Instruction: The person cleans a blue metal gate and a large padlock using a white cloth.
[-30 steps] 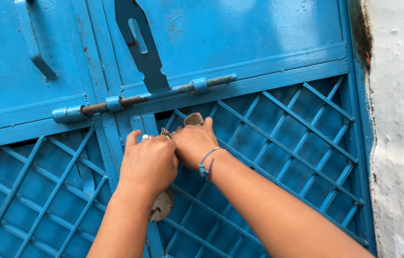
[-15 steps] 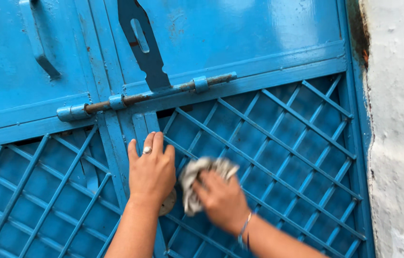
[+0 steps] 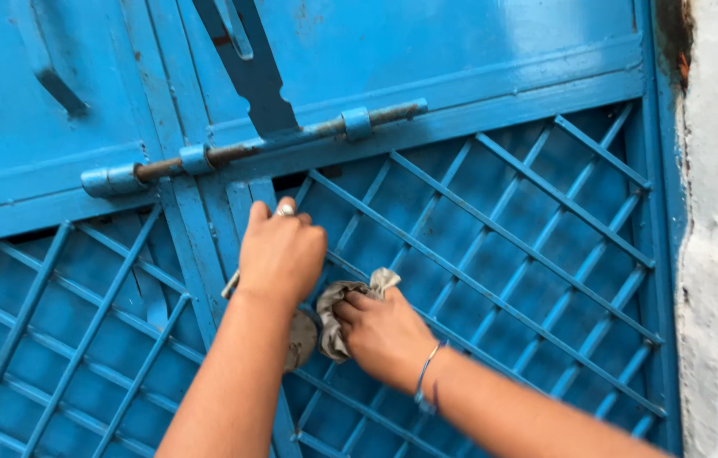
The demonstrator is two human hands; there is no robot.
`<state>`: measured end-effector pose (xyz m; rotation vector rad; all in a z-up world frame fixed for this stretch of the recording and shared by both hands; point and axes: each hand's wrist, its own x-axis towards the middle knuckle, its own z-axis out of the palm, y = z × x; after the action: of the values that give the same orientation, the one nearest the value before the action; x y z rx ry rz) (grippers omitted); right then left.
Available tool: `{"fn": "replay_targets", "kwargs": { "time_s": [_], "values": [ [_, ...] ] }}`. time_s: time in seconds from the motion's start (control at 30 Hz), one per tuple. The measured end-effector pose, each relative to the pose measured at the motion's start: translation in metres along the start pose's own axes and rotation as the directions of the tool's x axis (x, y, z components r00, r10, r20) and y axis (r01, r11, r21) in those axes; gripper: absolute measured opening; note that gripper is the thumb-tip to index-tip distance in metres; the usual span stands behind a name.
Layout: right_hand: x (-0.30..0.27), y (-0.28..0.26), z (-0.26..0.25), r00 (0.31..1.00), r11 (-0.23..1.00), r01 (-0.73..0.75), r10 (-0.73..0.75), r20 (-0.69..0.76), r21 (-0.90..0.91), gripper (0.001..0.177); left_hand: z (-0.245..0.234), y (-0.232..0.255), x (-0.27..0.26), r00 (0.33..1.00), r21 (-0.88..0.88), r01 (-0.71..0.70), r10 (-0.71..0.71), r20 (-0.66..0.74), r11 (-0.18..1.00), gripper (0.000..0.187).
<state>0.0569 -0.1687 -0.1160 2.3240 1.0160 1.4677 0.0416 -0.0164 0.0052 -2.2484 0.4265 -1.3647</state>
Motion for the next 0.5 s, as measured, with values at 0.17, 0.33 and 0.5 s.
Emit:
{"fn": "replay_targets", "kwargs": {
  "time_s": [0.17,0.33,0.5],
  "values": [
    [0.005,0.017,-0.011,0.975,0.991,0.049,-0.075,0.209,0.126,0.018,0.002,0.001,0.006,0.999,0.005,0.037,-0.037,-0.002,0.999,0.017],
    [-0.013,0.011,0.003,0.969,0.989,0.088,-0.113,-0.22,-0.119,0.046,-0.001,0.01,0.0,0.996,-0.009,0.076,-0.076,0.049,0.997,0.016],
    [0.014,-0.012,0.021,0.986,0.967,-0.16,0.15,-0.065,-0.196,0.047,0.002,0.012,0.0,0.996,0.027,0.086,-0.087,0.016,0.996,0.018]
  ]
}}
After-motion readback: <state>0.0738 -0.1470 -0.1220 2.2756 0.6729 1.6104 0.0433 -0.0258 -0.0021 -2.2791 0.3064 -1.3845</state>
